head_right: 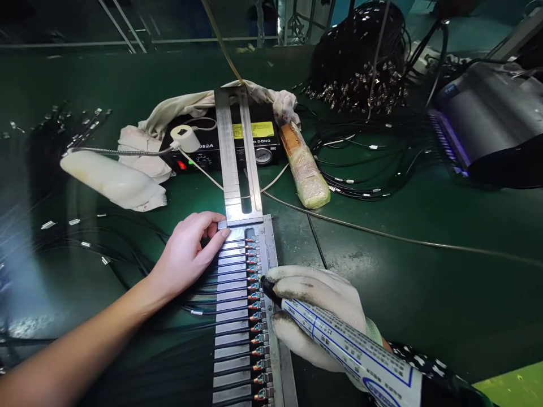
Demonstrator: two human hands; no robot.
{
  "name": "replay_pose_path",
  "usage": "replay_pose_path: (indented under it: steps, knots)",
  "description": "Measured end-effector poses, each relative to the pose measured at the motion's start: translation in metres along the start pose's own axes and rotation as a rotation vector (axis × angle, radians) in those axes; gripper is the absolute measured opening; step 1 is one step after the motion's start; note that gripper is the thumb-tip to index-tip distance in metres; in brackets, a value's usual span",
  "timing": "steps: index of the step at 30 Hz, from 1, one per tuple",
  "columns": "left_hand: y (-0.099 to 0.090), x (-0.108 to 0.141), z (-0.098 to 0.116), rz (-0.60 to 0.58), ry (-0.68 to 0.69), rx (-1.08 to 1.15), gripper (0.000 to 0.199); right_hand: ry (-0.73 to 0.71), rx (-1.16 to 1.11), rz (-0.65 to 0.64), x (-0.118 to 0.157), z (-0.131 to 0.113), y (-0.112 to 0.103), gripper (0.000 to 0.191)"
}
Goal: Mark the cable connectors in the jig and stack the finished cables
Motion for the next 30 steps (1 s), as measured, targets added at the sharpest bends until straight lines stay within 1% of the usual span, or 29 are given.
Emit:
replay_pose_path:
  steps: [6,9,15,24,30]
  knots:
    - [-0.001,0.001,0.000,-0.002,-0.002,-0.008,0.017,-0.015,-0.038,0.015,0.011,-0.009,-0.009,0.031]
    - [-0.001,0.000,0.000,0.002,0.002,-0.011,0.016,-0.010,-0.005,-0.007,0.015,-0.010,-0.006,0.030]
    - [-0.001,0.000,0.001,0.005,0.005,-0.002,0.016,-0.002,0.030,-0.032,0.011,-0.005,0.001,0.030]
    - [-0.001,0.000,0.001,0.002,0.000,-0.007,0.016,-0.002,0.011,-0.006,0.007,-0.007,0.002,0.030]
    - [-0.002,0.000,0.000,0.001,-0.005,-0.010,0.016,-0.001,-0.005,-0.020,0.008,-0.007,0.001,0.031]
Point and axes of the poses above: each hand's wrist, its own x-axis away from the middle knuckle, its own y-axis out of the palm, z = x × y, the point moved 4 cm from there along -x, towards the middle knuckle, and after that the axes turned 11 degrees about y, right-handed, at the moved point
